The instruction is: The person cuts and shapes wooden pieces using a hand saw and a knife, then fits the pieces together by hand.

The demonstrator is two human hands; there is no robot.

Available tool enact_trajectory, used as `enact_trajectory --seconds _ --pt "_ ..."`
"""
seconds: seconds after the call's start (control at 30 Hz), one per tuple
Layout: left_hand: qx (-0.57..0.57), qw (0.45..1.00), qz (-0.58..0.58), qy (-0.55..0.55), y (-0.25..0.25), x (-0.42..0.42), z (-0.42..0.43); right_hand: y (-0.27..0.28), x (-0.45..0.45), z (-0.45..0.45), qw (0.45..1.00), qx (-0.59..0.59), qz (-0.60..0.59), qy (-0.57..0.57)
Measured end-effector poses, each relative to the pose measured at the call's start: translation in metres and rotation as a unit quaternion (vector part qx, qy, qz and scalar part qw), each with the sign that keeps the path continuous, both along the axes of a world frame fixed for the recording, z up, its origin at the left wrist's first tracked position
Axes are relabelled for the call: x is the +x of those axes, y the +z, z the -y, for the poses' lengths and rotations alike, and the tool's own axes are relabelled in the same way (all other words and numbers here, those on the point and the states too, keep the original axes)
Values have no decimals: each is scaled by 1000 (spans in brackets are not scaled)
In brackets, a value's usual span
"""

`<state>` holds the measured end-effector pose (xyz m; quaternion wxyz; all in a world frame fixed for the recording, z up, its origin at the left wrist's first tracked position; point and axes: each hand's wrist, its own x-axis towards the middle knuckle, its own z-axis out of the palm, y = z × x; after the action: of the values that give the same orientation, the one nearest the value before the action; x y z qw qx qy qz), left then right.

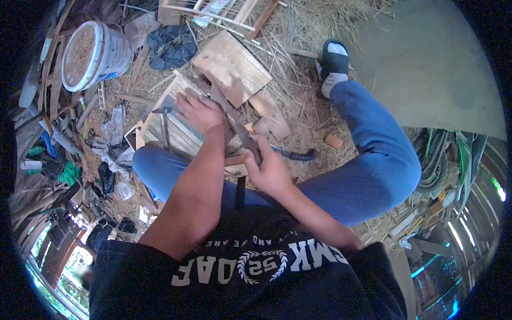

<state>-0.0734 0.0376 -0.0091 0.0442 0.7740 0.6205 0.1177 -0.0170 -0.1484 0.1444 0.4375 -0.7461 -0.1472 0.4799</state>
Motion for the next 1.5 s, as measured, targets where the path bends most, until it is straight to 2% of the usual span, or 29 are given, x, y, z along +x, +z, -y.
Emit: enact_trajectory --seconds 0.07,0.1,0.2,0.3,0.37,0.43,0.47,0.57,0.6,0.7,0.73,0.83,0.87,0.97,1.03,1.1,1.17,1.37,1.43,1.5 --pt "3 1000 11 -8 1 6 -3 -25 -1 -7 986 88 140 -18" --pt "5 1000 11 -9 0 7 -4 -26 -2 -19 986 89 140 -20" --pt "-2 1000 9 4 -3 7 -7 -16 1 -44 997 14 74 -31" --pt "10 999 35 -11 -1 8 -1 -16 9 -12 997 37 27 -63" --pt "31 997 -55 -38 3 11 4 -18 9 -11 994 69 -15 -87" --pt "19 999 -32 -29 5 10 0 -29 5 -19 996 54 53 -42" --pt "2 1000 -9 -22 6 9 -2 -26 7 -37 998 34 40 -28" --pt "-12 1000 7 -12 8 9 -5 -50 1 -60 991 72 105 -47" --pt "-13 1000 9 -12 5 9 -6 -49 5 -55 998 33 46 -31" --pt "27 999 39 -15 0 8 -6 -21 1 -26 994 69 78 -34" --pt "18 999 30 -8 0 8 -6 -1 -3 -9 999 35 25 -14" --pt "10 1000 22 2 -1 5 -5 14 6 -1 1000 -16 -6 -3" --pt "15 1000 25 -1 -2 6 -4 -5 10 -13 998 26 61 -2" --pt "7 1000 22 -1 1 7 -4 -54 20 -74 996 48 76 -26" --pt "-8 1000 16 1 2 6 -4 -64 8 -60 992 69 96 -40" --pt "-3 1000 10 2 2 6 -3 -48 -4 -30 988 84 117 -57" --pt "1 1000 7 -2 1 5 -3 -7 -1 6 999 32 35 -9" --pt "-7 1000 10 2 -4 5 -8 0 -25 -21 998 43 38 -37" --pt "-7 1000 17 -2 -6 5 -5 12 3 -6 998 19 63 -24" --pt "28 999 -8 -13 -8 4 -2 20 21 6 1000 -21 -7 8"
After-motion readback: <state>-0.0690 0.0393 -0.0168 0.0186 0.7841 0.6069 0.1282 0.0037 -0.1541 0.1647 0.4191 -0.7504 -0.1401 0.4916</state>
